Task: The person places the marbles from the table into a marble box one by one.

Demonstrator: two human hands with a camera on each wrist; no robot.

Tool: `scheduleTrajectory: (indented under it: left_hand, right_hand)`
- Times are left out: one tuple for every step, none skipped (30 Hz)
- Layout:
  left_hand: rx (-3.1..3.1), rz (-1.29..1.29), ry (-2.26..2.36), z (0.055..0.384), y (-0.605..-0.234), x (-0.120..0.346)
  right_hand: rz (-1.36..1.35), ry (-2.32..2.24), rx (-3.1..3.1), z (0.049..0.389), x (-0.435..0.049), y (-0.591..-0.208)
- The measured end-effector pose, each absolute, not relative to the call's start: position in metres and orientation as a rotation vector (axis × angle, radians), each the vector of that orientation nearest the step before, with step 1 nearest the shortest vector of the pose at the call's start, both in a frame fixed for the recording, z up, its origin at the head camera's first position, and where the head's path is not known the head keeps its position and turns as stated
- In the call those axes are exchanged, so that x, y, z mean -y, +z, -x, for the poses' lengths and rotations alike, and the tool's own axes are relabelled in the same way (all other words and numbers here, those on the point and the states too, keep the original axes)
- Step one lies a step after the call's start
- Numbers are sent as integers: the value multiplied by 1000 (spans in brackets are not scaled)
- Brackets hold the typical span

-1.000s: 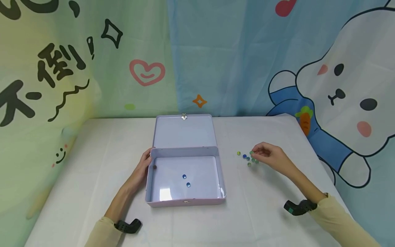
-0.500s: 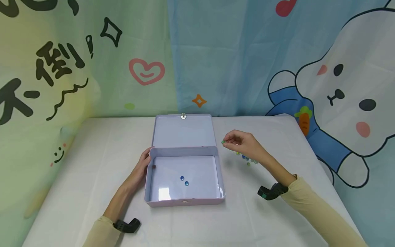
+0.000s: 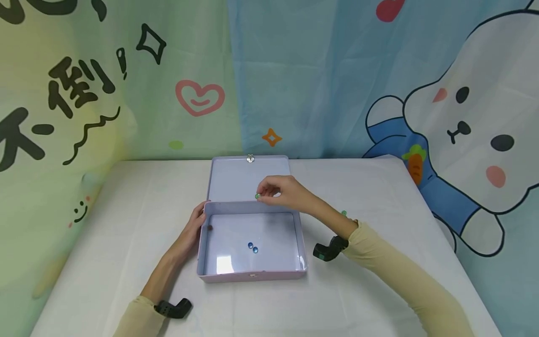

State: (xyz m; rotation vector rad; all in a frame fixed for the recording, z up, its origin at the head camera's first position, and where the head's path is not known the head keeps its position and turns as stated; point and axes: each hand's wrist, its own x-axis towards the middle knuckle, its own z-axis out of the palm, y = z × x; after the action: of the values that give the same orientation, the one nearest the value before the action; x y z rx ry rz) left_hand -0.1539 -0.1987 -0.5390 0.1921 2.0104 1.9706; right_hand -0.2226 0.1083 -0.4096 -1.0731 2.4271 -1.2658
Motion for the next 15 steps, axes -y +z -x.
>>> scheduleTrajectory:
  left_hand:
    - [-2008, -191, 1976, 154, -539, 199]
    - [-2005, -190, 1980, 154, -538, 199]
    - [-2003, -188, 1983, 154, -538, 199]
    - [-2004, -186, 1982, 154, -537, 199]
    - [-2004, -184, 1983, 154, -537, 199]
    - [-2006, -180, 1981, 154, -536, 199]
    - [-2008, -178, 1978, 154, -536, 199]
    - [-2009, -174, 1974, 154, -536, 198]
    - [-2011, -172, 1969, 154, -536, 198]
    - [-2013, -168, 1967, 154, -536, 198]
    - [-2015, -165, 1966, 154, -536, 198]
    - [-2014, -163, 1965, 154, -537, 198]
    - [-2011, -164, 1961, 154, -537, 197]
    - [-2011, -166, 1954, 154, -538, 197]
    - [-2010, -170, 1947, 153, -538, 197]
  right_hand:
    - [1102, -1256, -2413, 223, -102, -409]
    - [1128, -1245, -2403, 224, -95, -408]
    - [1149, -1235, -2390, 224, -89, -408]
    - [1170, -1221, -2379, 224, -83, -409]
    - [1192, -1204, -2367, 224, -77, -409]
    - [1207, -1190, -2354, 224, -72, -410]
    - [1220, -1169, -2345, 224, -66, -411]
    - [1234, -1148, -2335, 224, -61, -413]
    - [1245, -1123, -2325, 223, -56, -415]
    - [1253, -1097, -2313, 223, -51, -418]
    - [1258, -1073, -2301, 222, -47, -420]
    - [1268, -1045, -2291, 222, -43, -425]
    - [1276, -1014, -2280, 222, -39, -428]
    - [1283, -981, -2267, 222, -36, -433]
    - [1290, -948, -2252, 222, -32, -437]
